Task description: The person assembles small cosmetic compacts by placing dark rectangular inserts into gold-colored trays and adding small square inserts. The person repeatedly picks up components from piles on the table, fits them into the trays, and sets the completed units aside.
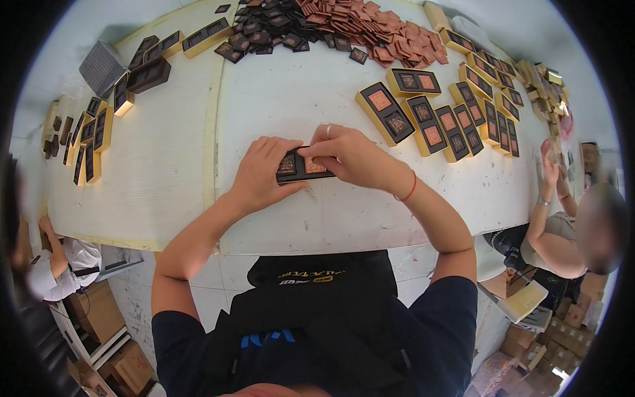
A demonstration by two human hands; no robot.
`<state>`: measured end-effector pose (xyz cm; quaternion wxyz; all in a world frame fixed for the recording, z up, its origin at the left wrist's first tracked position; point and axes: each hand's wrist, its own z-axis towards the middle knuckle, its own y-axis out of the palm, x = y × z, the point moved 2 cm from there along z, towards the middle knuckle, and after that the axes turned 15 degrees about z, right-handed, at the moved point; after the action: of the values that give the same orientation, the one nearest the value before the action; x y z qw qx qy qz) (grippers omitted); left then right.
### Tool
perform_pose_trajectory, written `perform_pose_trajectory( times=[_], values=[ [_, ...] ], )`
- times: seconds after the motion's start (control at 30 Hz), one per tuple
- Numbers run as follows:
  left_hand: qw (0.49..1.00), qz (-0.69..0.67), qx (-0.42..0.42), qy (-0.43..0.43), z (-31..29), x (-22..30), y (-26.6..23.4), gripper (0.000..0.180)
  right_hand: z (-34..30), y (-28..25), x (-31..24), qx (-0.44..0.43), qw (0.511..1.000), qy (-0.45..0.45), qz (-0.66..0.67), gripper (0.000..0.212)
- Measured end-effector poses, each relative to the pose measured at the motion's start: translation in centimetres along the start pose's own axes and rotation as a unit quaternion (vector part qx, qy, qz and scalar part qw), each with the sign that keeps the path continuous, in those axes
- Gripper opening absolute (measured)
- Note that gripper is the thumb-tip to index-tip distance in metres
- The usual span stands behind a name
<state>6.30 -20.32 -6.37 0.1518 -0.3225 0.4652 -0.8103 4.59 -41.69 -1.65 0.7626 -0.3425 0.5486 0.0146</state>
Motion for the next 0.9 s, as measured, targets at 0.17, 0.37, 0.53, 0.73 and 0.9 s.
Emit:
perform_pose_trajectory(
  times=[0.17, 0.37, 0.53, 0.73, 0.9],
  values=[
    [1.0, -0.007, -0.001, -0.005, -0.1, 0.2, 0.1, 0.07, -3.3, 2.3, -0.4, 0.088, 0.975, -0.099, -0.18, 0.041],
    [0.995, -0.068, -0.031, 0.059, -0.8, 0.8, 0.1, 0.069, -5.4, 4.2, -2.0, 0.054, 0.978, -0.065, -0.192, 0.046],
    [0.986, -0.115, -0.074, 0.09, -1.1, 0.0, -0.2, 0.069, -7.2, 4.9, -2.4, 0.076, 0.982, -0.039, -0.168, 0.045],
    [0.925, 0.211, 0.247, -0.199, 1.4, -21.0, -7.8, 0.054, -13.7, 2.0, -2.8, 0.203, 0.945, 0.06, -0.247, 0.035],
    [0.906, 0.334, 0.221, -0.135, 3.9, -25.5, -11.7, 0.051, -16.9, -0.6, -2.3, 0.338, 0.868, 0.143, -0.335, 0.039]
  ],
)
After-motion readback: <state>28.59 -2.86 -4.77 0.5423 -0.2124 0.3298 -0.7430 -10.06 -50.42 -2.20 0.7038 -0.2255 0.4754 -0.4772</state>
